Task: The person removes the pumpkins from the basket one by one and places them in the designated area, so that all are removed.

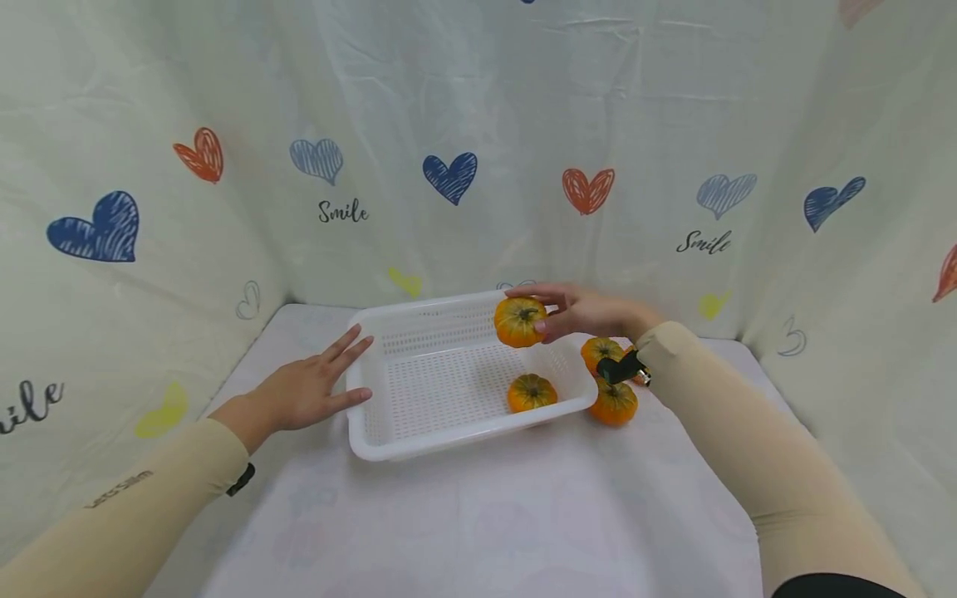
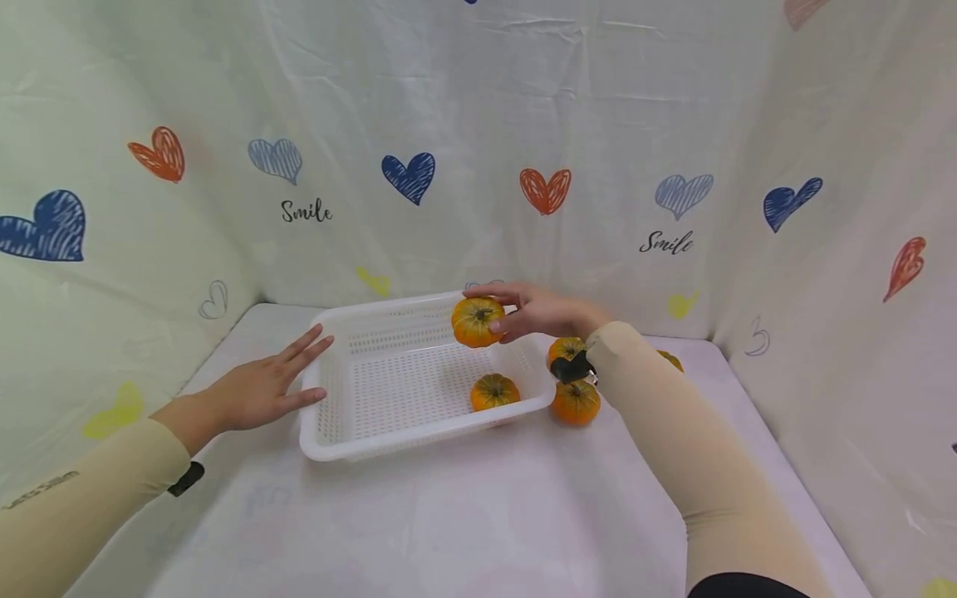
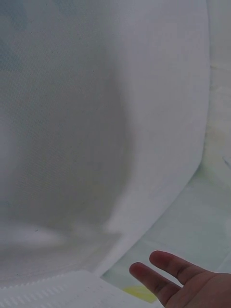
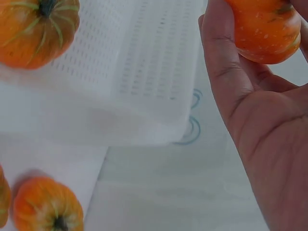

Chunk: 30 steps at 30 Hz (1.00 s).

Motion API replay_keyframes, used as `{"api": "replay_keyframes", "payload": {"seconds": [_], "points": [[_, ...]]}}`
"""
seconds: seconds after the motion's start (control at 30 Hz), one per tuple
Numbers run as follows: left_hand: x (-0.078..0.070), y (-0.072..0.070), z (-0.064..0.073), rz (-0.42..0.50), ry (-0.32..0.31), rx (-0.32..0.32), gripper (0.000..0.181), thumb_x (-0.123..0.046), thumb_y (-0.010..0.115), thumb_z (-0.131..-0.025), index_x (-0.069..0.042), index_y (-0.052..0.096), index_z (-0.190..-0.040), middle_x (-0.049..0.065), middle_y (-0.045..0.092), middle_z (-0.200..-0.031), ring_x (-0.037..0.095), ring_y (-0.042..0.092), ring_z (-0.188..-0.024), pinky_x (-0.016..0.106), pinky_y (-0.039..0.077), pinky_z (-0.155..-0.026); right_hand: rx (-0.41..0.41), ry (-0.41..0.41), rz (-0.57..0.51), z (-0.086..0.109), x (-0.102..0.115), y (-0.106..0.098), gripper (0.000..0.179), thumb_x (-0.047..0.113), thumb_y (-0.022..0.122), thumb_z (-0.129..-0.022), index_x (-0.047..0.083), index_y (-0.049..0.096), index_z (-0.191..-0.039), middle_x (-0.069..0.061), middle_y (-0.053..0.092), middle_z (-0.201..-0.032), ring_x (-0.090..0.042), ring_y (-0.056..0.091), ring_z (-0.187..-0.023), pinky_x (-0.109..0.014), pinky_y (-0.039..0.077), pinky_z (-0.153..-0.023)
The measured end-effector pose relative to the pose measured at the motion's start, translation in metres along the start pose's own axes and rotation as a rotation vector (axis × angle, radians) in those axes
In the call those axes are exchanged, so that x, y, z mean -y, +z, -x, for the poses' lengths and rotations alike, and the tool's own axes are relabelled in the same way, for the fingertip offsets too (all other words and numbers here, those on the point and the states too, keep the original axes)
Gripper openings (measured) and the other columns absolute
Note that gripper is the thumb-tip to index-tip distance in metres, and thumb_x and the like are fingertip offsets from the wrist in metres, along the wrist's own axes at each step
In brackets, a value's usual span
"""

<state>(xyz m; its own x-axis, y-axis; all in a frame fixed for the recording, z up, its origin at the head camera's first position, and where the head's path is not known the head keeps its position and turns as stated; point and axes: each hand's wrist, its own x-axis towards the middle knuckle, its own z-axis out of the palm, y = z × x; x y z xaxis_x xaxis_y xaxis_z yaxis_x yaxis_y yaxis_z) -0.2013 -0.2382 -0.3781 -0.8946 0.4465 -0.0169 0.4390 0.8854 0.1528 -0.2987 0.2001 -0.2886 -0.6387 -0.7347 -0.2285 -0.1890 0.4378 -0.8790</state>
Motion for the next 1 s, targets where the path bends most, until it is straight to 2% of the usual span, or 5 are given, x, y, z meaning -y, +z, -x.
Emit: {"api": "replay_keyframes", "payload": {"seconds": [0.3,0.5,0.67,0.77,1.0], "points": [[0.003,0.001,0.000,-0.006,0.003,-0.009,0.086,-0.069,0.039,-0.097,-0.020,0.010,-0.162,0.007,-0.001,-0.167,0.045,0.048,-0.130,0.060,0.042,-0.100,-0.086,-0.004,-0.020,0.045,-0.011,-0.016,0.064,0.011,0.063,-0.097,0.029,0.040,-0.154,-0.001,0.037,-0.155,-0.030,0.051,-0.129,-0.048,0.048,-0.099],[0.001,0.001,0.000,-0.007,0.007,-0.009,0.086,-0.068,0.039,-0.098,-0.019,0.010,-0.162,0.008,0.000,-0.167,0.044,0.047,-0.131,0.060,0.042,-0.100,-0.158,0.061,-0.014,0.075,-0.028,-0.021,0.065,0.013,0.065,-0.096,0.029,0.040,-0.154,0.000,0.033,-0.156,-0.030,0.051,-0.129,-0.054,0.043,-0.103],[-0.001,0.000,0.001,-0.014,0.000,0.004,0.086,-0.068,0.039,-0.098,-0.019,0.009,-0.162,0.009,0.000,-0.167,0.044,0.047,-0.131,0.059,0.043,-0.099,-0.206,0.089,-0.035,0.091,-0.043,-0.022,0.065,0.013,0.066,-0.095,0.030,0.041,-0.153,0.000,0.033,-0.156,-0.033,0.051,-0.129,-0.054,0.044,-0.102],[-0.001,0.001,0.001,-0.019,0.001,0.004,0.086,-0.068,0.038,-0.098,-0.019,0.009,-0.162,0.009,0.000,-0.167,0.044,0.047,-0.131,0.059,0.043,-0.098,-0.241,0.105,-0.009,0.101,-0.053,-0.023,0.066,0.014,0.067,-0.094,0.030,0.041,-0.153,0.001,0.035,-0.156,-0.032,0.047,-0.132,-0.053,0.044,-0.102],[-0.001,0.001,0.000,-0.024,-0.004,-0.005,0.086,-0.068,0.039,-0.097,-0.019,0.010,-0.162,0.009,0.000,-0.167,0.044,0.048,-0.130,0.059,0.044,-0.098,-0.260,0.085,-0.029,0.121,-0.072,-0.023,0.070,0.014,0.068,-0.093,0.024,0.037,-0.155,-0.009,0.036,-0.156,-0.035,0.045,-0.133,-0.047,0.046,-0.102]]}}
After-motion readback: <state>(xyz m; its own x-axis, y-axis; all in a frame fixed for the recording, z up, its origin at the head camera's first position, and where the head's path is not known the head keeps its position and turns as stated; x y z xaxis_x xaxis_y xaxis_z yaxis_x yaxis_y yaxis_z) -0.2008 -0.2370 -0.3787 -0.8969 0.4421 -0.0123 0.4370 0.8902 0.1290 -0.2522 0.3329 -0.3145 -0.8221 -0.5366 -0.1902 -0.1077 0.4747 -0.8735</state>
